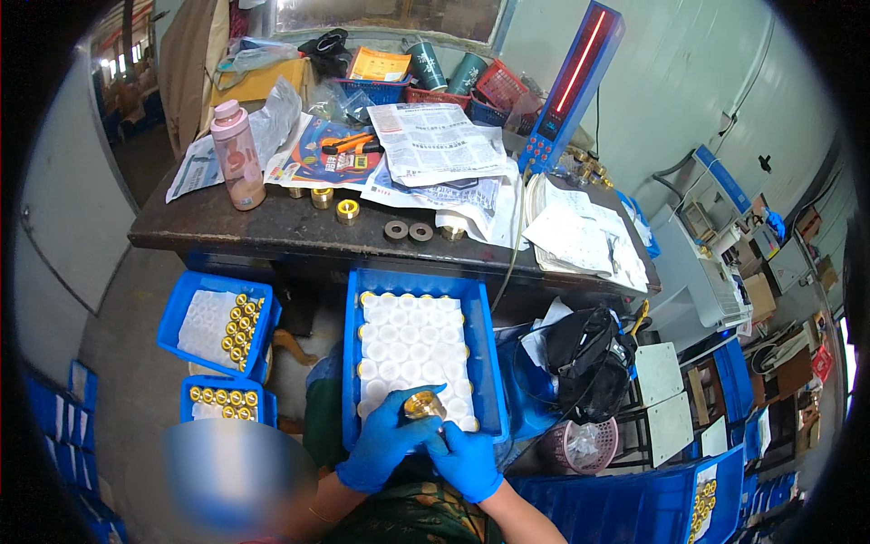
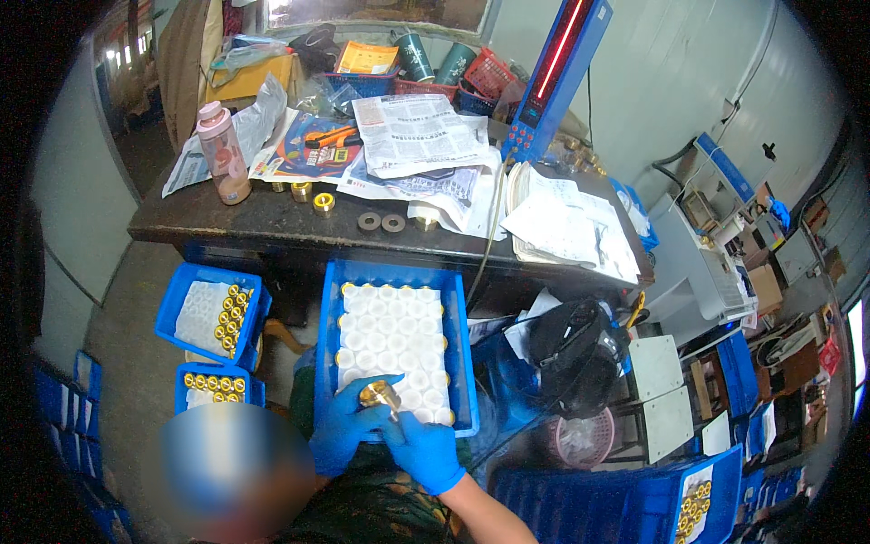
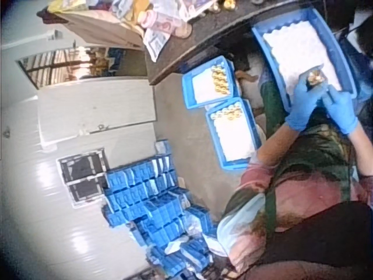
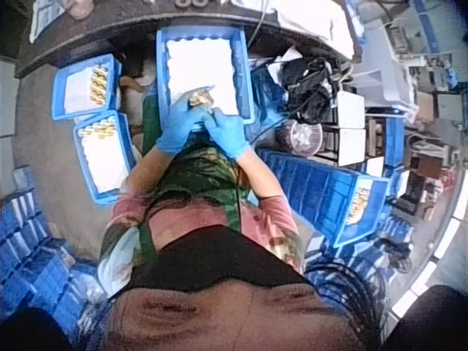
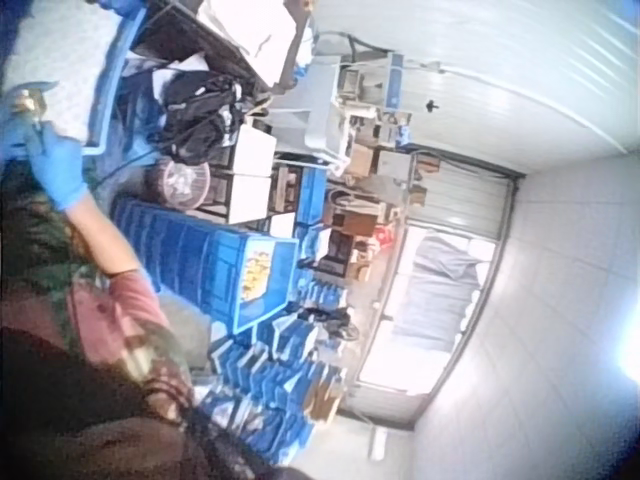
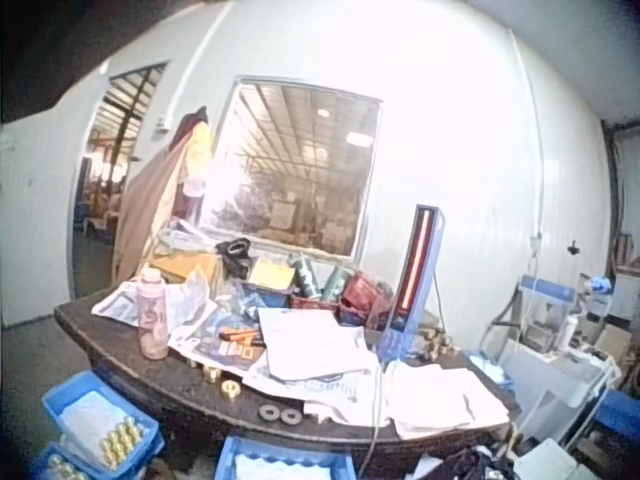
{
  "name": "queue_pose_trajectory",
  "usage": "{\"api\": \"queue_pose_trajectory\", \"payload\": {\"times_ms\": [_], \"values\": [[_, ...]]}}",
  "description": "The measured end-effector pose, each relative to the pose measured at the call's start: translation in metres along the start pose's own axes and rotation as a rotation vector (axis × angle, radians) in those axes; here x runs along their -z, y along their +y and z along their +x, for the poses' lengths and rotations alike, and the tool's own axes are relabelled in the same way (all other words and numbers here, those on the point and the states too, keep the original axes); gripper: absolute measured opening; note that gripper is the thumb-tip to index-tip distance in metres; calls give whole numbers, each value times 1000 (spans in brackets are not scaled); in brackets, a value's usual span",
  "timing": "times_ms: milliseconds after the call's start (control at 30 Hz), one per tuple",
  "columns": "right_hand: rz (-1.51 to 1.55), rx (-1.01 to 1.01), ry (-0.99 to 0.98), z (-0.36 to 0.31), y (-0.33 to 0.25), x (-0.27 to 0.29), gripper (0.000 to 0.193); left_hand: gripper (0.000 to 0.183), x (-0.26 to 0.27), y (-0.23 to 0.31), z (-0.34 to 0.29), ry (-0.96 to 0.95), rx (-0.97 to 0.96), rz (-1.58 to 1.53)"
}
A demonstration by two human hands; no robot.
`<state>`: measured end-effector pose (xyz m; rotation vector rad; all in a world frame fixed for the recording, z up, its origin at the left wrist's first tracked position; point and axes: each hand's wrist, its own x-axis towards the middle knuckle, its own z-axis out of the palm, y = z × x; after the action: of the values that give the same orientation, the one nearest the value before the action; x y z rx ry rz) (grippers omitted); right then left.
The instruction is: The person sorts and arranges small brass-colored metal components by hand, transferring them from one blue tray to another.
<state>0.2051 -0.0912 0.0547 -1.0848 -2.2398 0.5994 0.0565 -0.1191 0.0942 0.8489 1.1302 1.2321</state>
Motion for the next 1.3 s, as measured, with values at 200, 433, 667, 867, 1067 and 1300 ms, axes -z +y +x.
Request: {"api": "queue_pose_trajectory", "payload": {"times_ms": [200, 433, 667, 867, 1067, 1300], "values": [[22, 52, 19, 4, -13, -2, 23, 49, -6, 0, 1, -14, -31, -218], [209, -158, -115, 1, -19, 10, 16, 56, -1, 13, -9, -108, -114, -194], [298, -324, -280, 5, -23, -1, 19, 62, 11, -8, -5, 6, -58, -137], [-36, -67, -339, 15, -19, -7, 27, 42, 49, -31, -4, 293, -184, -88], [192, -189, -136, 6, 42, -1, 33, 42, 148, -34, -26, 812, -376, 183], [620, -777, -123, 25, 29, 1, 33, 33, 307, -128, -113, 1324, -213, 769]]}}
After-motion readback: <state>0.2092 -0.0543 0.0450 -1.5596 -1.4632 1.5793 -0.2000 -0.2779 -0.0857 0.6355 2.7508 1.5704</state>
